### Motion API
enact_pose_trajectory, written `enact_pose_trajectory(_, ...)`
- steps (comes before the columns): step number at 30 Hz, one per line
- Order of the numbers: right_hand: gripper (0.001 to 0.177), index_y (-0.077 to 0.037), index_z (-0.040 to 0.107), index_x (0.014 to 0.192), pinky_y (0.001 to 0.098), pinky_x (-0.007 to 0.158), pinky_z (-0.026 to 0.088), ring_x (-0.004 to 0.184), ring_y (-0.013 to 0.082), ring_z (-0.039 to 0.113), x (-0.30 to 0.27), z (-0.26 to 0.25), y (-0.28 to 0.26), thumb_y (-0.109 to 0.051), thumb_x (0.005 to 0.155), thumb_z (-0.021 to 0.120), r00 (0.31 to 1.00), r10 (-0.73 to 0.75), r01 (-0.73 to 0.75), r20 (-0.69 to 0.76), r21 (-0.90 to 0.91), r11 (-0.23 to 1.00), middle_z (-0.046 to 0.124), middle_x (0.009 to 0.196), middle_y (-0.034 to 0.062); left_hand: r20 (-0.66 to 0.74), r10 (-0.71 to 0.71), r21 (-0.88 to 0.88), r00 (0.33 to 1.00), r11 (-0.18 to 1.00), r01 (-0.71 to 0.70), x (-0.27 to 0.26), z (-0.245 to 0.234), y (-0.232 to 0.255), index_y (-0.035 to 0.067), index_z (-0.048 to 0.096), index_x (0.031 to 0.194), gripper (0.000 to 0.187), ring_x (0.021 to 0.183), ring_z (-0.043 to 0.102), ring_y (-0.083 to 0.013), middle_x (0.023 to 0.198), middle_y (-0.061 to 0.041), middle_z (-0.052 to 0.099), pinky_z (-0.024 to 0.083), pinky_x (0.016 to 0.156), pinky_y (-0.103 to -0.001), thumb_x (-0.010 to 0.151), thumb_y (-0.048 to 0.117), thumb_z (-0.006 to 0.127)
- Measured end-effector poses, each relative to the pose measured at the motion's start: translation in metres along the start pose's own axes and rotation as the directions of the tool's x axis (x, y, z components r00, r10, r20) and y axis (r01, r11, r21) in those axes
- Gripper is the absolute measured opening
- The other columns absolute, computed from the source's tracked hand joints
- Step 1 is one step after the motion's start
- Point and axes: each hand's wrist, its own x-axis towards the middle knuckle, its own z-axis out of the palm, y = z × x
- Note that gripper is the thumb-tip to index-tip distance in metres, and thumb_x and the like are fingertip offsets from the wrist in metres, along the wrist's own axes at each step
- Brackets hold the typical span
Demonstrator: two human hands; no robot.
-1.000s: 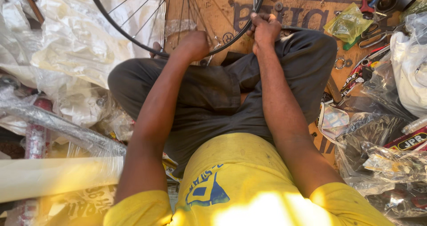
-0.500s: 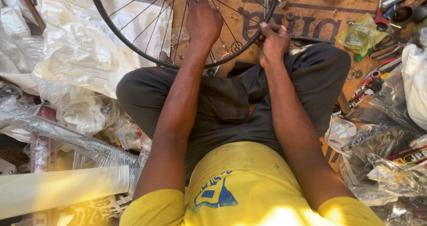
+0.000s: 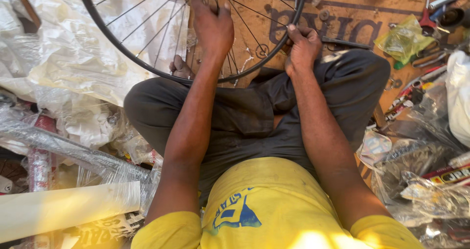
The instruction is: The person sits on the floor and works on a bicycle wheel, using a wrench to tighten the spokes. The person systematically moves around the rim, adjusting the tension of the spokes to true the wheel.
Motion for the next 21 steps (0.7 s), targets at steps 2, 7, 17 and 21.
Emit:
enact_pose_trajectory(2,0.019,-0.002,0.062,0.093,0.0298,0.062,0.055,0.068,0.0143,0.061,0.001,-0.003,0.000,-0.002,0.089,0.081,0.999,0.033,-0.034,-0.016,-0.002,0.999,0.067,0.080,0.0065,0.045,0.081,0.111,0.996,0.990,-0.086,-0.015,0.004,-0.007,-0.002,0.054,0.136,0.051,0.087,0.069,-0.0257,0.093,-0.009,0.071,0.054,0.082,-0.045,0.092,0.015,0.073)
enact_pose_trajectory(7,0.019,-0.003,0.062,0.091,0.0291,0.058,0.054,0.063,0.0144,0.060,0.002,0.004,-0.001,-0.002,0.089,0.081,1.000,0.023,-0.023,-0.005,-0.003,1.000,0.066,0.076,0.0062,0.383,-0.171,-0.512,0.908,0.779,0.362,-0.023,0.001,-0.012,-0.004,0.060,0.135,0.036,0.067,0.056,-0.0180,0.082,-0.006,0.056,0.052,0.059,-0.038,0.102,0.011,0.065)
enact_pose_trajectory(17,0.013,-0.004,0.066,0.093,0.0358,0.059,0.062,0.064,0.0144,0.063,-0.014,0.015,-0.006,-0.005,0.092,0.079,0.990,0.114,-0.119,0.077,0.066,0.991,0.068,0.077,0.0049,0.397,-0.419,-0.754,0.816,0.358,0.551,0.012,0.000,0.000,-0.002,0.052,0.116,0.023,0.059,0.071,-0.0197,0.074,-0.007,0.067,0.065,0.061,-0.040,0.107,0.017,0.044)
enact_pose_trajectory(21,0.011,-0.004,0.067,0.099,0.0353,0.064,0.062,0.068,0.0161,0.067,-0.019,0.015,-0.020,-0.005,0.097,0.078,0.979,0.038,-0.058,0.199,0.096,0.994,0.070,0.081,0.0077,0.386,-0.194,-0.770,0.902,0.470,0.431,0.007,0.012,-0.014,0.001,0.058,0.108,0.023,0.052,0.061,-0.0166,0.069,-0.005,0.061,0.058,0.051,-0.037,0.106,0.022,0.051)
